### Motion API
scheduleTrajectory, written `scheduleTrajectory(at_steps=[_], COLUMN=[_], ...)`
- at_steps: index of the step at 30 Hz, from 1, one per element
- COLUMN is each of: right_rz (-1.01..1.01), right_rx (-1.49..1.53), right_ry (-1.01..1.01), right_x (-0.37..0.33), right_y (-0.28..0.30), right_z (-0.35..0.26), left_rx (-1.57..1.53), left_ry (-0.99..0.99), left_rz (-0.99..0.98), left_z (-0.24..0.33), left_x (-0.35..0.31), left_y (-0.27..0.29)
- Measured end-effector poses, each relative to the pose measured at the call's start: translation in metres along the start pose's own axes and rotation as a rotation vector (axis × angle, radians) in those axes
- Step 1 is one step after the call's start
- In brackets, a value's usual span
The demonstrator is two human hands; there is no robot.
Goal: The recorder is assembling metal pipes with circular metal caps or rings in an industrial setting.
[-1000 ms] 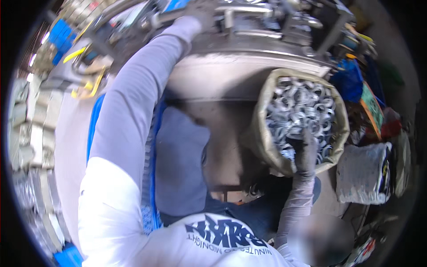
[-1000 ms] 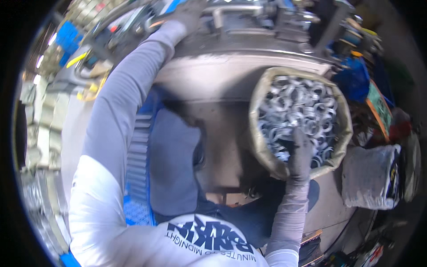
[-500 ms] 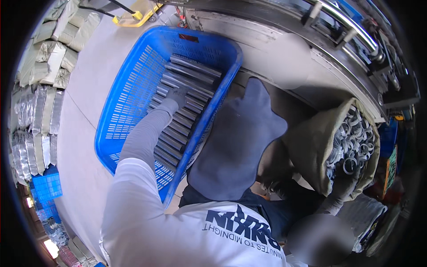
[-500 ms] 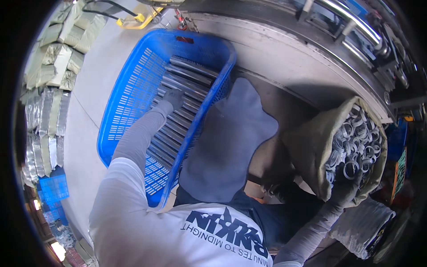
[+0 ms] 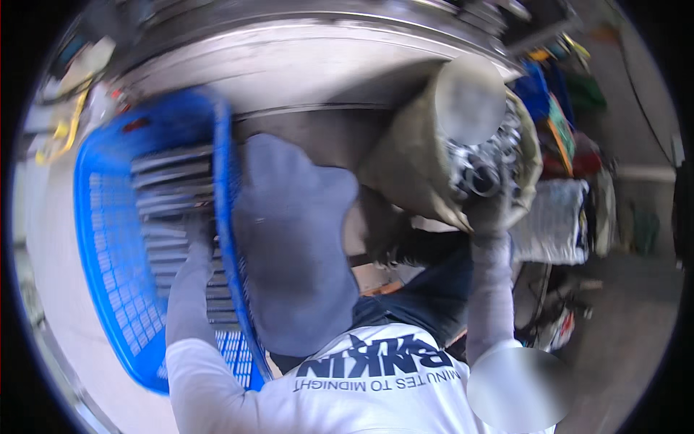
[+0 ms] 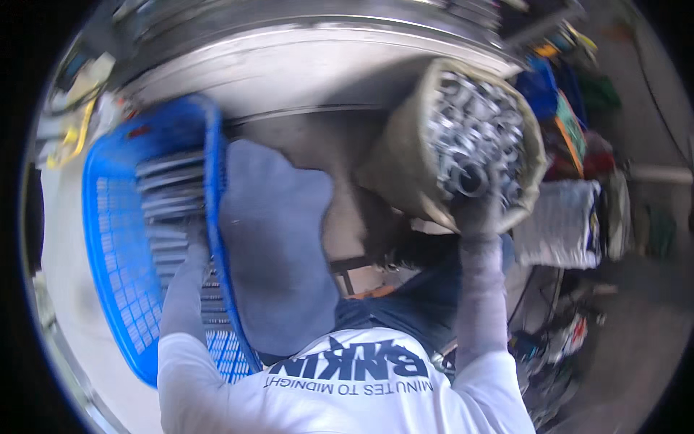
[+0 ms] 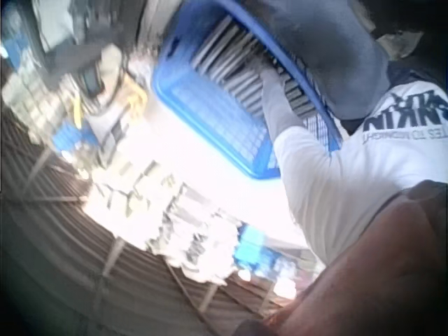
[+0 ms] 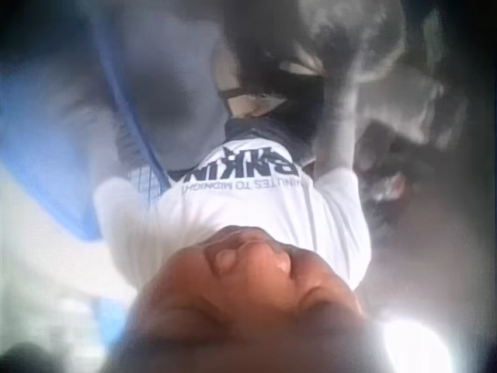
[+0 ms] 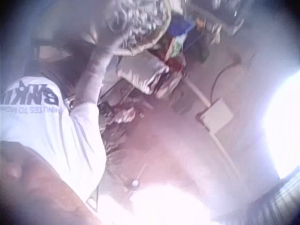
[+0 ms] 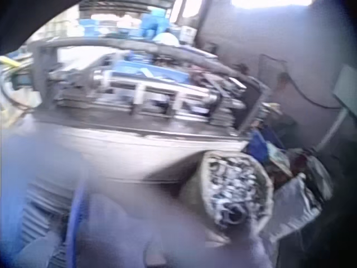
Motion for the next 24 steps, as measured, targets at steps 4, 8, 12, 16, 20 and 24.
scheduleTrajectory(at_steps=[4, 8, 12, 16, 20, 24], right_rz=[-0.314, -0.452, -0.576, -0.551, -0.441, -0.477], right_rx=[0.231, 0.435, 0.459, 0.451, 0.222, 0.113], right_ry=[-0.234, -0.317, -0.352, -0.321, -0.225, -0.105], right_x=[0.000, -0.011, -0.014, -0.016, -0.030, -0.052], right_y=[-0.002, 0.007, 0.011, 0.009, -0.011, -0.033], right_z=[0.016, 0.023, 0.032, 0.036, 0.041, 0.042], left_rx=[-0.072, -0.140, -0.182, -0.259, -0.029, 0.057], left_ry=[0.185, 0.363, 0.640, 0.698, 0.084, -0.505], left_rz=[-0.304, -0.361, -0.406, -0.112, 0.348, 0.351], left_z=[-0.033, -0.027, -0.031, 0.004, 0.136, 0.300], left_x=[-0.071, -0.075, -0.097, -0.029, 0.082, 0.138], left_y=[-0.020, -0.018, 0.012, 0.112, 0.331, 0.421])
Point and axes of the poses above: each hand's wrist, its own x-axis towards the middle knuckle, its own y-axis out of the back of the hand, z = x × y, the point moved 3 cm from there along x, towards the middle knuckle, and after that the axes turned 10 degrees about -y, right-handed, at the moved point
